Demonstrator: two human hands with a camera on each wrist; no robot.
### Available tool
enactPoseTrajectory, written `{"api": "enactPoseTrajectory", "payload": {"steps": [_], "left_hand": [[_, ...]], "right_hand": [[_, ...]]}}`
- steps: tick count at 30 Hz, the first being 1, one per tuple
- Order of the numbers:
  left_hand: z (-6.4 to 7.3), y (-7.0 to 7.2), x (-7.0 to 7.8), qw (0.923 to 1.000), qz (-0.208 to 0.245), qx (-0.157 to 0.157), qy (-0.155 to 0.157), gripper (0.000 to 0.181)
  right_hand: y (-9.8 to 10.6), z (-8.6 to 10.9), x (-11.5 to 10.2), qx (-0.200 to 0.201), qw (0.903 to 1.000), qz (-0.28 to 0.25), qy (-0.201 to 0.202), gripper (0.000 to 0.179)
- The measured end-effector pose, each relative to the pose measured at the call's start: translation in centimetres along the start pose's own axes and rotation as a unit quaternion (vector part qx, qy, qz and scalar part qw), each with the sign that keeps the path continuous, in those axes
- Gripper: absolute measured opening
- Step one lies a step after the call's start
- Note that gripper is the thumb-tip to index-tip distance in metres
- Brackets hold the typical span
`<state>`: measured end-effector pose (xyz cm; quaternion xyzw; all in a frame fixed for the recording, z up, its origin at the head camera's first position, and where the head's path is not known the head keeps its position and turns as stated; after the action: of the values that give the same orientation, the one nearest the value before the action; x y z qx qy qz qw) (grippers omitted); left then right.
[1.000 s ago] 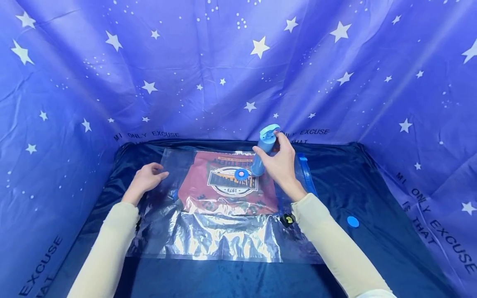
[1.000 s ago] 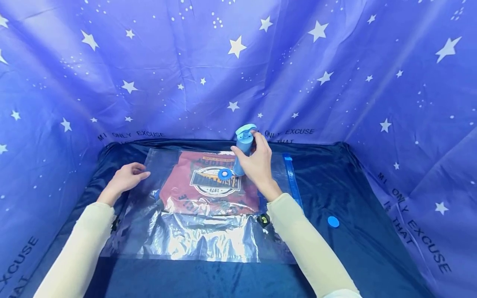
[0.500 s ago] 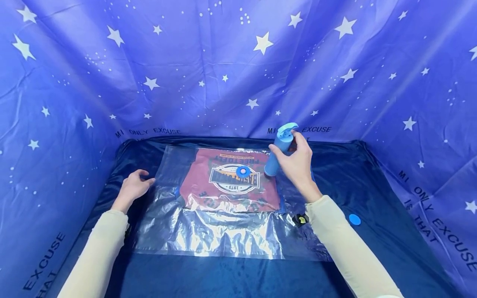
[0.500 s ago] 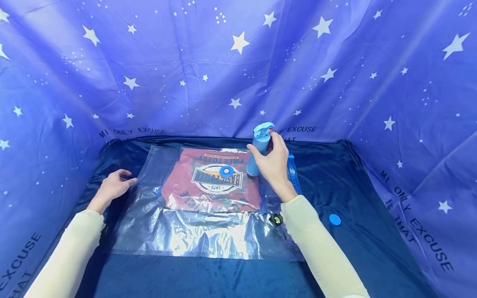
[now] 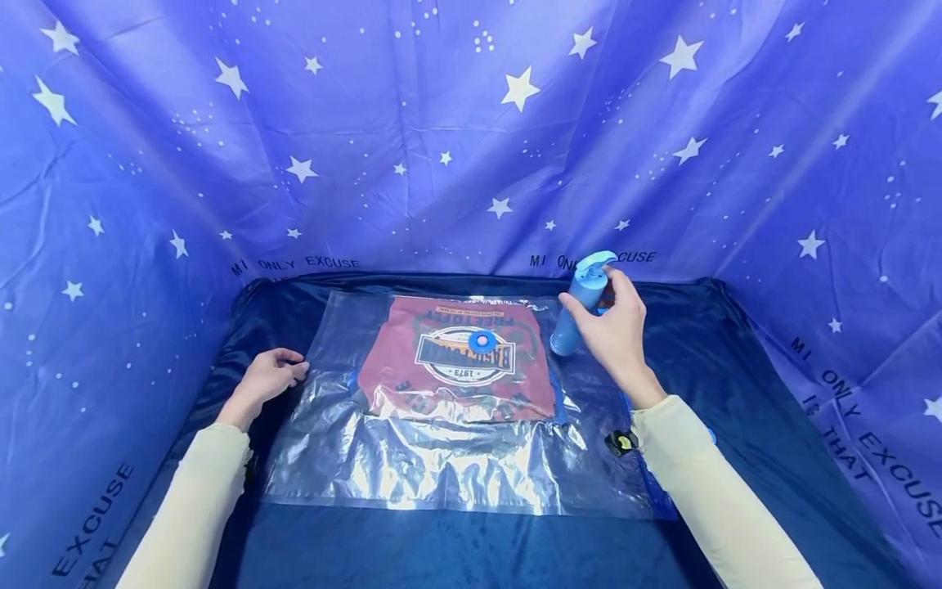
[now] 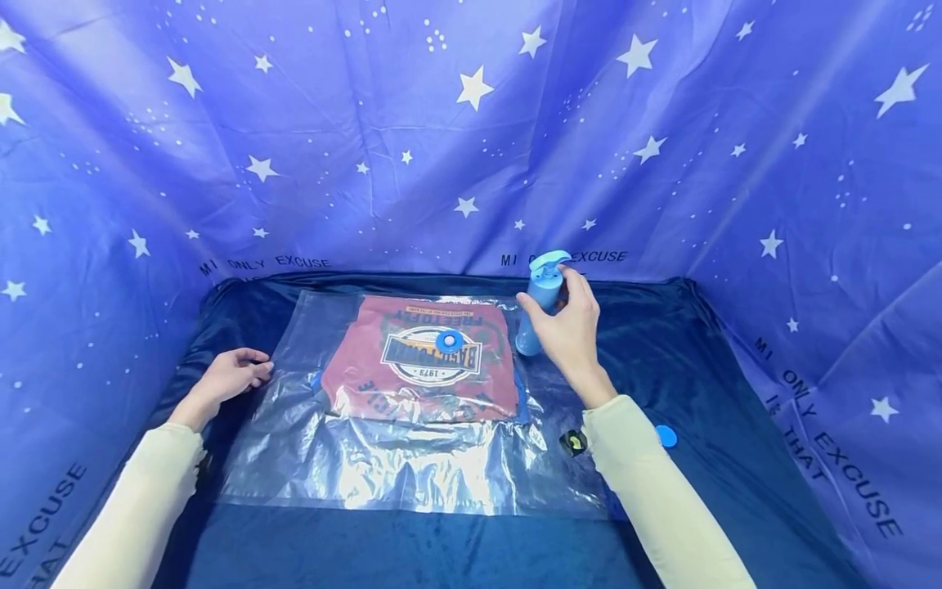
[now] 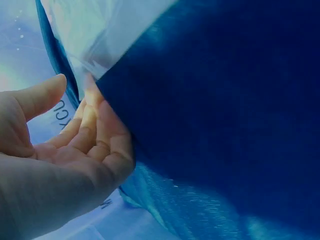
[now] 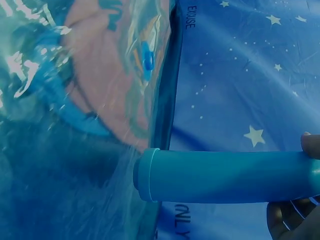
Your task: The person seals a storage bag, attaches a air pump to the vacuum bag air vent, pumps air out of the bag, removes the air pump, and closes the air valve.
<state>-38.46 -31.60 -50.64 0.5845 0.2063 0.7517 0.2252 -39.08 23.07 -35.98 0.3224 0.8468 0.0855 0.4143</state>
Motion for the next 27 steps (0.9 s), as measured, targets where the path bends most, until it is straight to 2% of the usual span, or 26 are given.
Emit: {"api": "enactPoseTrajectory", "payload": {"steps": [5,10,17,27], "left_hand": [[0.1,0.0,-0.1,0.9996,0.011,-0.023,-0.009,0.028],[0.1,-0.2,-0.6,0.9992,0.007,-0.039,-0.002,0.02],[-0.1,-0.2,-1.2,0.9989,0.029,-0.035,0.009,0.02],[0.0,-0.3,-1.6,0.9983,0.03,-0.047,0.013,0.02]], "right_hand": [[0.9,0.2,0.7,-0.001,0.9999,0.014,-0.007,0.054],[2.0,0.5,1.4,0.004,0.9993,0.031,-0.019,0.057],[3.9,0.9,2.7,0.012,0.9979,0.054,-0.034,0.058],[6.1,1.2,4.5,0.014,0.9959,0.079,-0.042,0.06]]}}
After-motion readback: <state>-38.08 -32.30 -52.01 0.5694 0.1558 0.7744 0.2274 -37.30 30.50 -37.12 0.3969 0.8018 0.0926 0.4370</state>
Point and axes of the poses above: each hand's wrist, its own z-axis away from the middle knuckle, its own y-axis out of the back of the hand, x = y × z, the point moved 10 cm from there along -z, towards the middle knuckle, and after that the axes turned 2 degrees about -x, right-handed, at the moved point
